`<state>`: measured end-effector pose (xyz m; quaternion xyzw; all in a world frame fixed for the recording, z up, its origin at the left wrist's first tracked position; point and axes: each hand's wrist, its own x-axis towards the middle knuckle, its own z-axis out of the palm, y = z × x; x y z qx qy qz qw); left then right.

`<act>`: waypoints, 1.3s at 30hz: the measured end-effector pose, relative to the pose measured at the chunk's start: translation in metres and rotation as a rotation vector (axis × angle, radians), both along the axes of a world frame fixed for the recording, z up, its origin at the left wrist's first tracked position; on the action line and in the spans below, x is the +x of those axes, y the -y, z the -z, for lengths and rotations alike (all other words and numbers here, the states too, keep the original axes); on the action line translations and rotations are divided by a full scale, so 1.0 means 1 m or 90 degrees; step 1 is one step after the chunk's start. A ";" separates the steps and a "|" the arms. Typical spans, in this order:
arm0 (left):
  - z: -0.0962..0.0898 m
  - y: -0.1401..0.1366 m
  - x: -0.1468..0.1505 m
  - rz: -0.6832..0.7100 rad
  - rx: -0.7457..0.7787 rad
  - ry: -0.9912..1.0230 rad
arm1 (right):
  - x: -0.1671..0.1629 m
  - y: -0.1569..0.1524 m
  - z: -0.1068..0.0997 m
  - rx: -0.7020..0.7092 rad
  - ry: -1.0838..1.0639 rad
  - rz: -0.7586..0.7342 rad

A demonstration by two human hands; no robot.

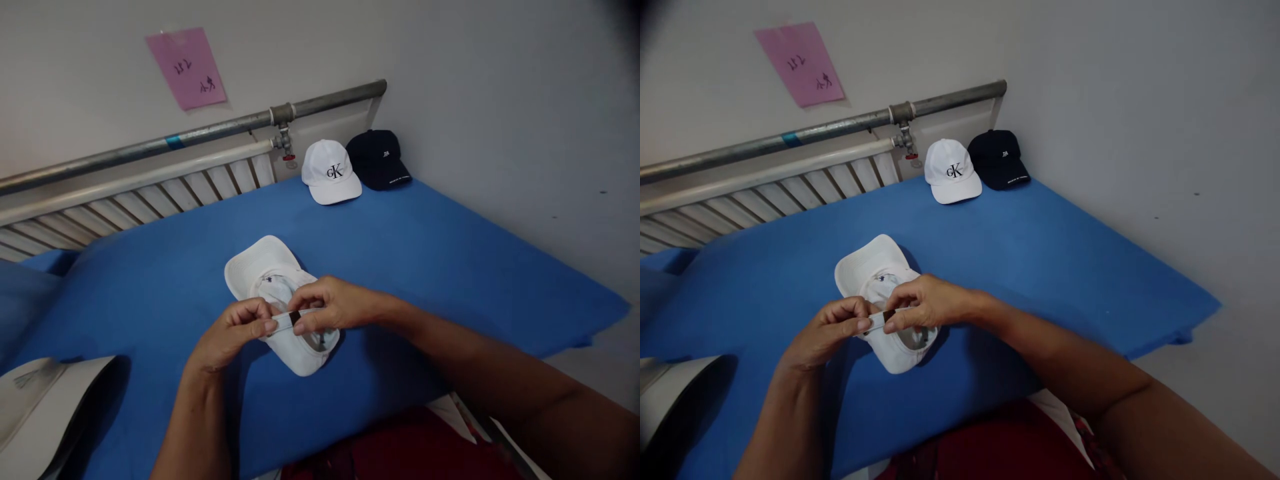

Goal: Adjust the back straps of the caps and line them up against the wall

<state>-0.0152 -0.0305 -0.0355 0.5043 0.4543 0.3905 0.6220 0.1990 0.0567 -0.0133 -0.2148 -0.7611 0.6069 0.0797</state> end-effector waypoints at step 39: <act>-0.009 -0.004 -0.009 0.201 0.076 -0.292 | -0.005 -0.004 0.020 -0.218 -0.068 -0.036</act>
